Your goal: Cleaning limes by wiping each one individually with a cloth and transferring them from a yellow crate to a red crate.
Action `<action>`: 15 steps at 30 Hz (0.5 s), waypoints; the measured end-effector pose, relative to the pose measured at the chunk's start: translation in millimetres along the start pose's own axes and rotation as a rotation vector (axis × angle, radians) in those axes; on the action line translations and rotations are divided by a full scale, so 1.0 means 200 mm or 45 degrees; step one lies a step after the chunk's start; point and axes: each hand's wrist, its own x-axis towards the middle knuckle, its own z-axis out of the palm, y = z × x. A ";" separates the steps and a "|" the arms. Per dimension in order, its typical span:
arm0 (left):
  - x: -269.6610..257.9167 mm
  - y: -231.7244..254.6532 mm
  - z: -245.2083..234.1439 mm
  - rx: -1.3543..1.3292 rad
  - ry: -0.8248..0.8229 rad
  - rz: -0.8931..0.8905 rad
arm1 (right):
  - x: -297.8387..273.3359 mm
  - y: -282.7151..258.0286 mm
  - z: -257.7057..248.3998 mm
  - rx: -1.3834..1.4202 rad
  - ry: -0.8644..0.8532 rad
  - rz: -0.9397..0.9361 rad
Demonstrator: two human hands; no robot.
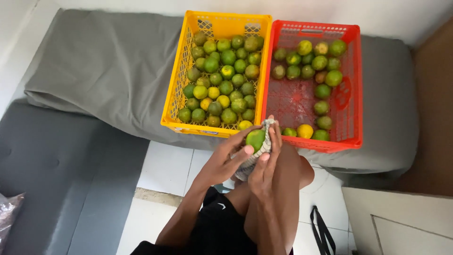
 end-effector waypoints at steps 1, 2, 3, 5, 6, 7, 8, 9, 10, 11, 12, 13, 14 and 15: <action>0.01 0.00 0.00 -0.007 -0.002 -0.002 | 0.01 0.00 0.02 -0.006 -0.002 0.003; 0.03 0.00 0.01 -0.042 0.018 -0.036 | 0.01 0.01 0.03 0.054 0.034 -0.033; 0.04 0.00 0.01 -0.074 0.040 -0.068 | 0.01 0.02 0.05 0.119 0.071 -0.073; 0.05 -0.13 -0.04 -0.116 0.198 -0.065 | -0.07 0.03 0.09 0.195 0.062 0.053; 0.05 -0.18 -0.08 -0.156 0.355 -0.063 | -0.11 0.03 0.12 0.274 0.055 0.178; 0.03 -0.20 -0.07 -0.148 0.352 -0.063 | -0.09 0.01 0.13 0.279 0.060 0.178; 0.01 -0.21 -0.07 -0.126 0.301 -0.072 | -0.07 -0.01 0.14 0.460 0.132 0.199; 0.02 -0.23 -0.07 -0.099 0.243 -0.070 | -0.03 -0.01 0.16 0.641 0.210 0.206; 0.01 -0.24 -0.09 -0.086 0.233 -0.056 | 0.01 -0.04 0.14 0.648 0.222 0.192; -0.02 -0.26 -0.09 -0.036 0.200 -0.087 | 0.03 -0.07 0.09 0.658 0.115 0.319; -0.05 -0.28 -0.09 0.014 0.168 -0.118 | 0.05 -0.09 0.06 0.666 0.008 0.446; -0.03 -0.21 -0.09 0.003 0.168 -0.135 | 0.05 -0.11 0.05 0.658 0.004 0.465; -0.01 -0.15 -0.08 0.123 0.200 -0.063 | 0.06 -0.14 0.05 0.611 -0.030 0.608; 0.02 -0.08 -0.10 0.252 0.237 0.022 | 0.08 -0.15 0.07 0.571 -0.068 0.737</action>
